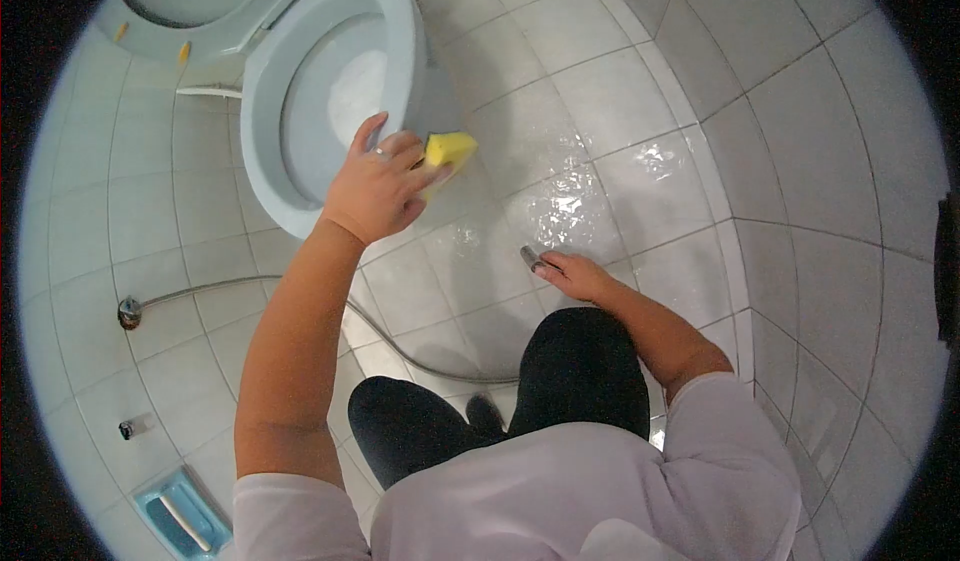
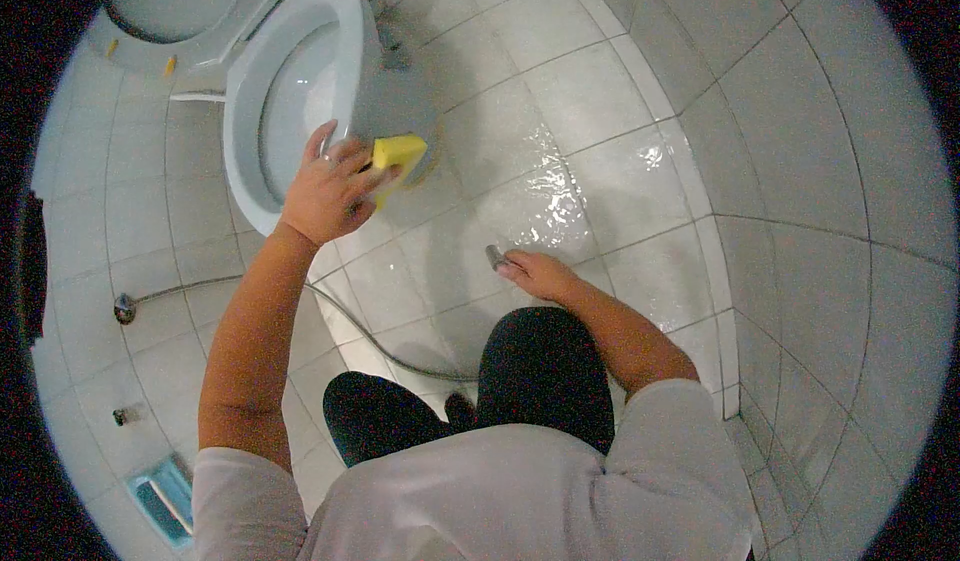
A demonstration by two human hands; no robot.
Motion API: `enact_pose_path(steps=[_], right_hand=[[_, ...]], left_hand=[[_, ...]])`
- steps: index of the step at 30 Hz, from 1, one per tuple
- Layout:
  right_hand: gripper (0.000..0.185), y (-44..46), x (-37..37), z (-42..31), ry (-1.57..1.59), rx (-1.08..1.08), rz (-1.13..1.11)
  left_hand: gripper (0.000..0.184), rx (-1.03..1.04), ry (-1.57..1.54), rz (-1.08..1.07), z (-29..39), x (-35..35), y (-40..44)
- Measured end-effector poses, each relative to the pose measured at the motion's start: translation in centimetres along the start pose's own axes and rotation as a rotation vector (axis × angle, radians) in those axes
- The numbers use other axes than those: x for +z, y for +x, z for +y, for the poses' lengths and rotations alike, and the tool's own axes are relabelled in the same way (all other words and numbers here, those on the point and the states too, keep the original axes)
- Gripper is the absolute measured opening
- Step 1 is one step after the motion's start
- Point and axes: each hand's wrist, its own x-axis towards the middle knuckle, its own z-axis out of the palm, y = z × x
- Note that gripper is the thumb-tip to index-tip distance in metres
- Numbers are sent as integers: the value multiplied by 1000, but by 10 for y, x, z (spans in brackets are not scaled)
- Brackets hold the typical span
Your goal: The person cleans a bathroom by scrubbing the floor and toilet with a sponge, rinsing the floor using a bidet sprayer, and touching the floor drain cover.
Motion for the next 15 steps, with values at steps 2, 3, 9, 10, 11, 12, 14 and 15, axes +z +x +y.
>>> enact_pose_path(steps=[2, 3, 9, 10, 11, 12, 14, 15], right_hand=[[41, 10, 4, 2, 0, -60, -46], [41, 15, 7, 2, -26, -91, -62], [40, 28, 9, -15, -74, -206, -130], [39, 31, 10, -17, -101, -228, -124], [39, 34, 9, -19, -96, -227, -134], [40, 39, 9, -21, -114, -267, -167], [40, 43, 6, -39, -119, -305, -213], [41, 46, 3, -53, -176, -317, -240]], left_hand=[[46, -25, 58, -11, 1, 1, 0], [46, -27, 53, -16, 0, 2, -1], [46, -17, 44, 13, -1, 3, 0], [45, -16, 56, 20, -1, 3, 0], [44, -18, 66, 25, 0, 3, 0], [44, -22, 60, 15, -1, 5, -1], [55, 11, 57, 1, -5, 10, -1], [55, 7, 49, -11, -5, 12, -2]])
